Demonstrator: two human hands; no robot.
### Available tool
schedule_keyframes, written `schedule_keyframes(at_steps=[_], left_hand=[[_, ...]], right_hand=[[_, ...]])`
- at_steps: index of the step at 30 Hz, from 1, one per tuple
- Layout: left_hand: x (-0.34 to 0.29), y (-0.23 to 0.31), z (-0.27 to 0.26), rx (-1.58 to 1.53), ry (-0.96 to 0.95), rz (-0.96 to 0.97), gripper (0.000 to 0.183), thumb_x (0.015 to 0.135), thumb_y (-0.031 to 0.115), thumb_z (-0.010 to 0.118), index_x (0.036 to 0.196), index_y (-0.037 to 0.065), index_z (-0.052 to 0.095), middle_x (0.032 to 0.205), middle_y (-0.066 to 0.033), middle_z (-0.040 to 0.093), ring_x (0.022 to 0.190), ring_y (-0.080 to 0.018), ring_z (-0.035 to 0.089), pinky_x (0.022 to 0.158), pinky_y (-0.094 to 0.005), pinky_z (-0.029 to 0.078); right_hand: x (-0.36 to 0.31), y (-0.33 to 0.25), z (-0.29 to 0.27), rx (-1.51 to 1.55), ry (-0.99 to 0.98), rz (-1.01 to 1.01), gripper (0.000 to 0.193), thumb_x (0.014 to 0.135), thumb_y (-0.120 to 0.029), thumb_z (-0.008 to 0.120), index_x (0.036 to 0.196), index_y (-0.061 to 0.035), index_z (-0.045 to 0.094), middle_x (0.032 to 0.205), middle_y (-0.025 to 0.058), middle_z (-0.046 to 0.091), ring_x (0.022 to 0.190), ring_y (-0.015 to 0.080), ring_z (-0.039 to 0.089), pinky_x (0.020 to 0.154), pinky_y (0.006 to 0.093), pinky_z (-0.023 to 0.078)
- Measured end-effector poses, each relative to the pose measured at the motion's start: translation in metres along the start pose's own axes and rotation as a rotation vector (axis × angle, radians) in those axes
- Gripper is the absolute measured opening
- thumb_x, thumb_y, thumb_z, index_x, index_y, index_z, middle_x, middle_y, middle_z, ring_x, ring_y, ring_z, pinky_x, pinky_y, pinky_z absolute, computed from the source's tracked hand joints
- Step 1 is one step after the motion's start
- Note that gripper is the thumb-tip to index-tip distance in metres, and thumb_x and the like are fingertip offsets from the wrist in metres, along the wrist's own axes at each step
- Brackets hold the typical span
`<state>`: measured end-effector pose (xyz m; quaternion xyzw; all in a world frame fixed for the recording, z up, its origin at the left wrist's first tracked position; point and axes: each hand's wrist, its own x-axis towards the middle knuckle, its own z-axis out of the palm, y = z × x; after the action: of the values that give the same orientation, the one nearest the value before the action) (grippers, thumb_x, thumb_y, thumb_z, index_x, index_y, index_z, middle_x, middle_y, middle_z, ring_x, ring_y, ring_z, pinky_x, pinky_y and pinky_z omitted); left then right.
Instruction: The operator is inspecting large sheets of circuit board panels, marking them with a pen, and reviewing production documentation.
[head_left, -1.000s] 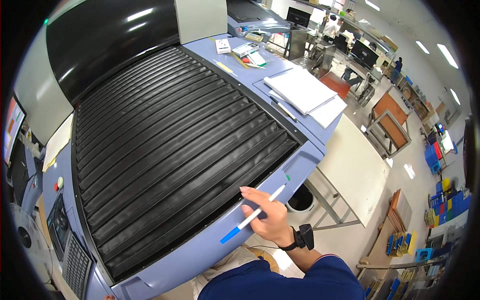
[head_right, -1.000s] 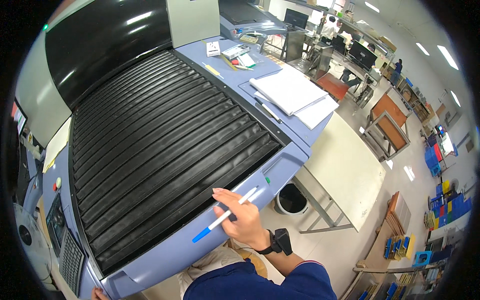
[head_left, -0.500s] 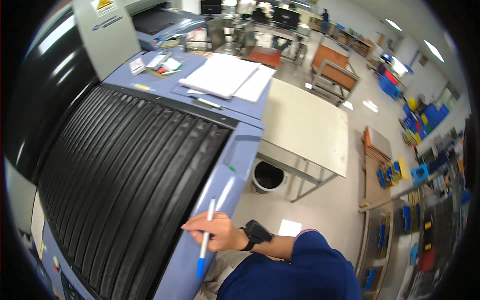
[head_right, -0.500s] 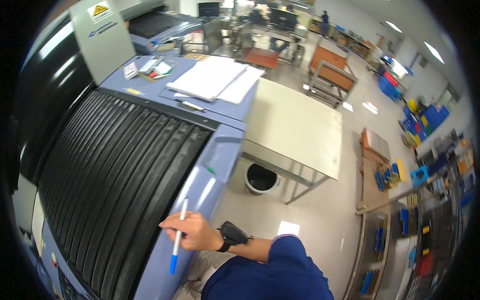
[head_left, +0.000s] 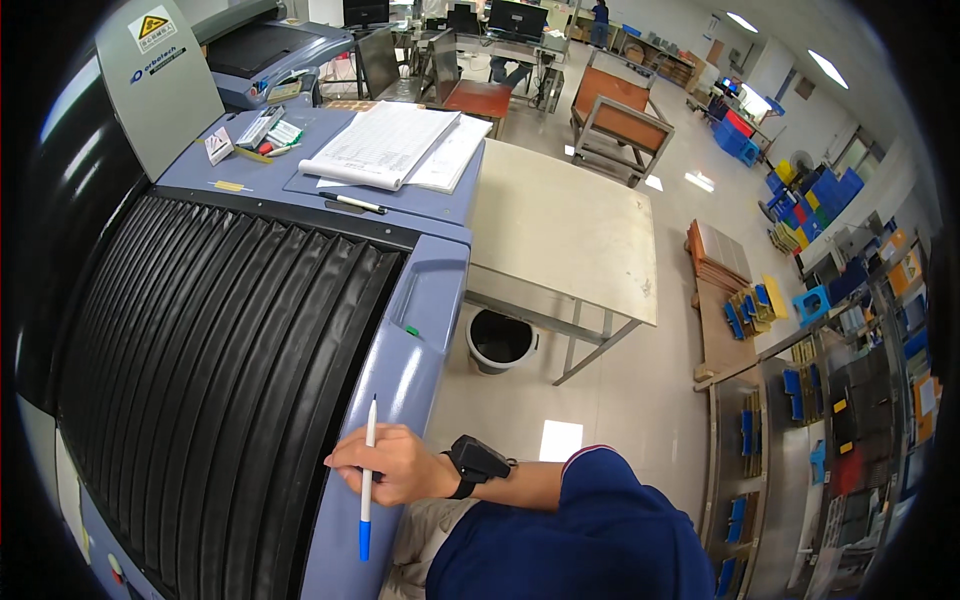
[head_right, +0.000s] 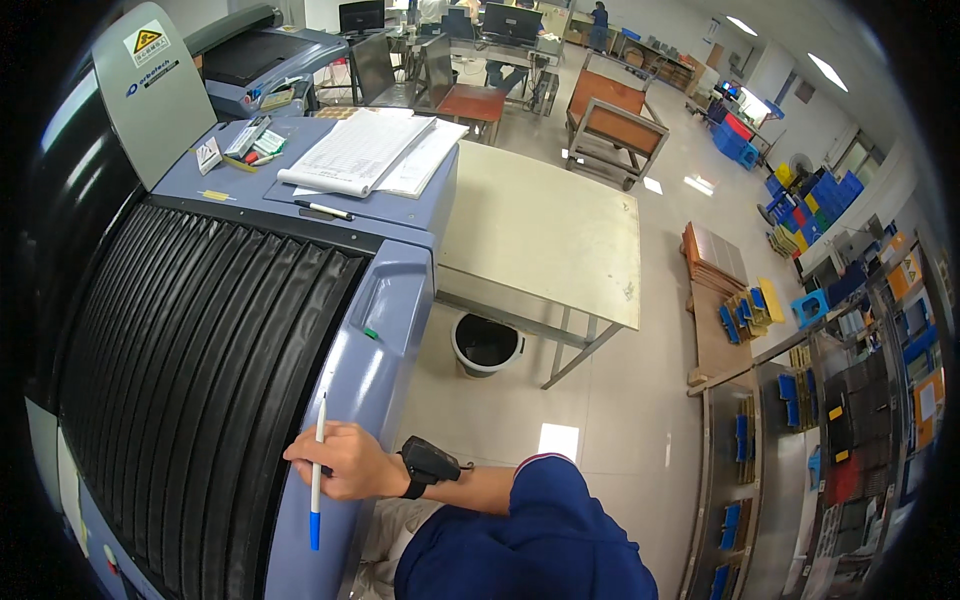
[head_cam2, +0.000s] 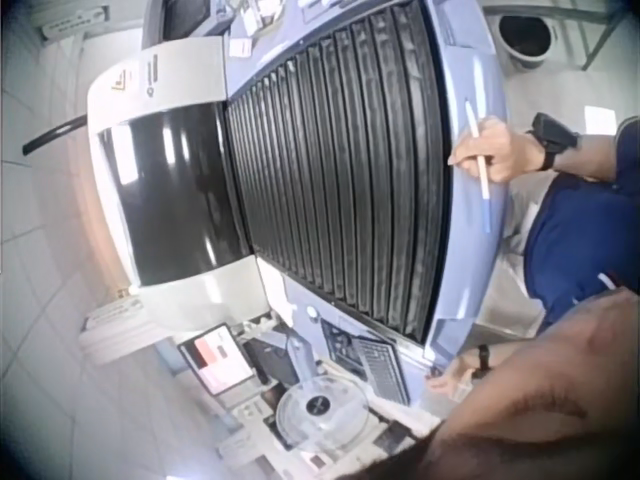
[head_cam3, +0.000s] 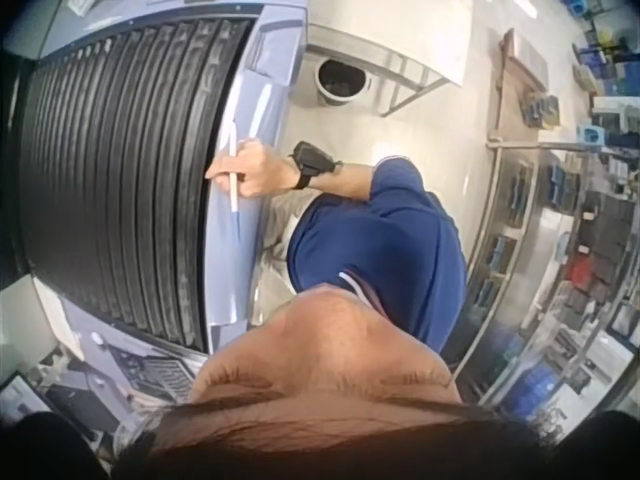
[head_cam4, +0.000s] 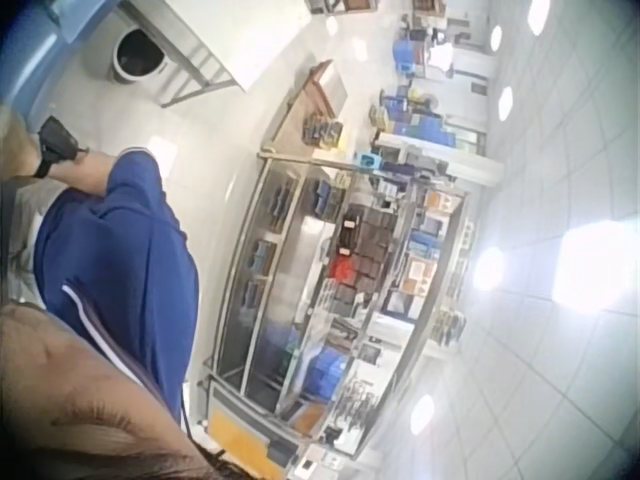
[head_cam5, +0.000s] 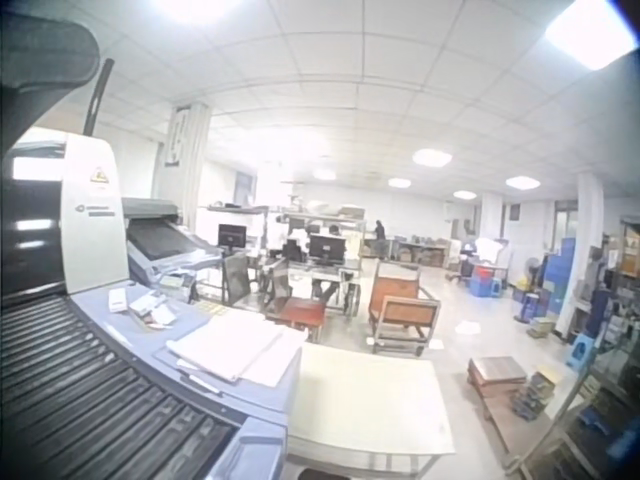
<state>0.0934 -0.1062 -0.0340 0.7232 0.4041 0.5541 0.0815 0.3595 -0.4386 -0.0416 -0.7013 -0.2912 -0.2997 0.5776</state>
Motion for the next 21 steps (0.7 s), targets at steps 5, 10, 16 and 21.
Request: schedule_keyframes(at_steps=[5,10,16,21], left_hand=[[0.006,0.009,-0.002,0.020,-0.061,0.024,0.034,0.100,0.023,0.054,0.086,-0.007,0.066,0.077,-0.0165,0.062,0.067,-0.0249,0.055,0.063,-0.0371,0.046],[0.011,0.018,-0.004,0.046,-0.114,0.047,0.035,0.100,0.023,0.055,0.085,-0.007,0.066,0.075,-0.0171,0.062,0.065,-0.0254,0.055,0.063,-0.0377,0.046],[0.021,0.028,-0.012,0.071,-0.188,0.061,0.037,0.100,0.023,0.055,0.084,-0.008,0.067,0.073,-0.0179,0.062,0.064,-0.0259,0.055,0.062,-0.0384,0.045],[0.036,0.036,-0.039,0.158,-0.285,0.057,0.038,0.099,0.024,0.055,0.084,-0.009,0.067,0.071,-0.0185,0.063,0.063,-0.0263,0.055,0.062,-0.0390,0.045]], right_hand=[[0.000,-0.001,0.001,0.002,0.008,-0.013,0.018,0.074,0.007,0.070,0.090,0.0005,0.069,0.082,0.0114,0.072,0.074,0.0253,0.071,0.065,0.0335,0.058],[-0.003,-0.002,0.002,0.010,0.018,0.028,0.015,0.075,0.001,0.069,0.090,-0.0030,0.067,0.079,0.0103,0.069,0.076,0.0279,0.069,0.070,0.0373,0.056],[-0.002,-0.001,0.000,0.013,0.022,0.015,0.016,0.075,0.001,0.068,0.091,-0.0029,0.067,0.078,0.0102,0.069,0.074,0.0278,0.069,0.069,0.0373,0.056],[0.021,-0.001,-0.005,-0.033,-0.052,-0.069,0.018,0.075,0.000,0.068,0.092,-0.0029,0.066,0.075,0.0089,0.066,0.065,0.0263,0.064,0.061,0.0370,0.053]])
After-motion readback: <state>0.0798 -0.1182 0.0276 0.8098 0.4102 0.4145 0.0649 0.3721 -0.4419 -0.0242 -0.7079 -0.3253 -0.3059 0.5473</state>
